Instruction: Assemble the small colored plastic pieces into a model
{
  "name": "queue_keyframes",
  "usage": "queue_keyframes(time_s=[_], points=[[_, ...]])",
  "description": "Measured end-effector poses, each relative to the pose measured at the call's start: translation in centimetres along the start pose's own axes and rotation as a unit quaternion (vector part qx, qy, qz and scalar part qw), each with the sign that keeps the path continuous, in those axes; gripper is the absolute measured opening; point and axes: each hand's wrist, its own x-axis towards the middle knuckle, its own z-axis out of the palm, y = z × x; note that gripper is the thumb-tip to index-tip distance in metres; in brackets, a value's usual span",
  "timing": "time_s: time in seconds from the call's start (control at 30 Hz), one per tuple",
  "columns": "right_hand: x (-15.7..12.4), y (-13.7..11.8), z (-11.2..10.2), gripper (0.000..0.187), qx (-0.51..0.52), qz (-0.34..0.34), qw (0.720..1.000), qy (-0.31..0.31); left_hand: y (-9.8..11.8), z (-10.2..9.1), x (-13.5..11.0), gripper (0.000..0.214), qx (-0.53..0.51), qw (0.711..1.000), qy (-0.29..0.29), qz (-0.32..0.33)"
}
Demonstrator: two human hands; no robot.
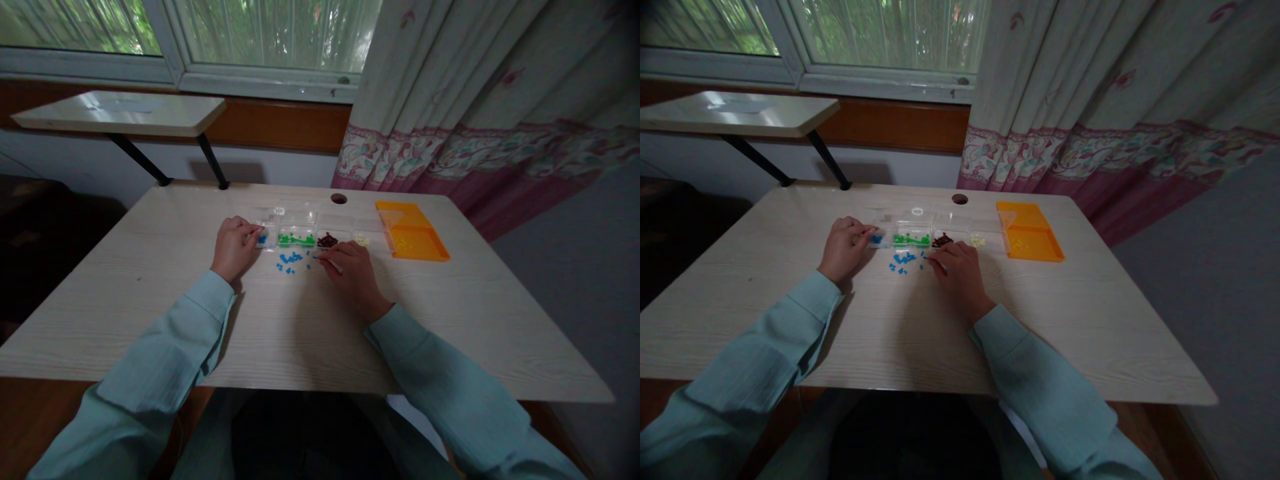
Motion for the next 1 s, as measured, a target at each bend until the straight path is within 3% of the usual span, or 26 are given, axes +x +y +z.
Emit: queue_keyframes(time_s=[0.23,0.63,1.0], points=[[0.1,-0.2,-0.1,0.015,0.009,0.007,1.0,-0.001,0.8,-0.2,-0.1,0.029,-0.018,1.0,0.001,0.015],[0.1,-0.3,0.0,0.015,0.015,-0.016,1.0,0.008,6.5,0.3,-1.8,0.027,-0.1,0.982,-0.089,0.136],[0.2,-1.0,-0.2,0.015,0.038,-0.039,0.998,-0.009,7.4,0.7,-2.3,0.027,-0.127,0.972,-0.118,0.158]])
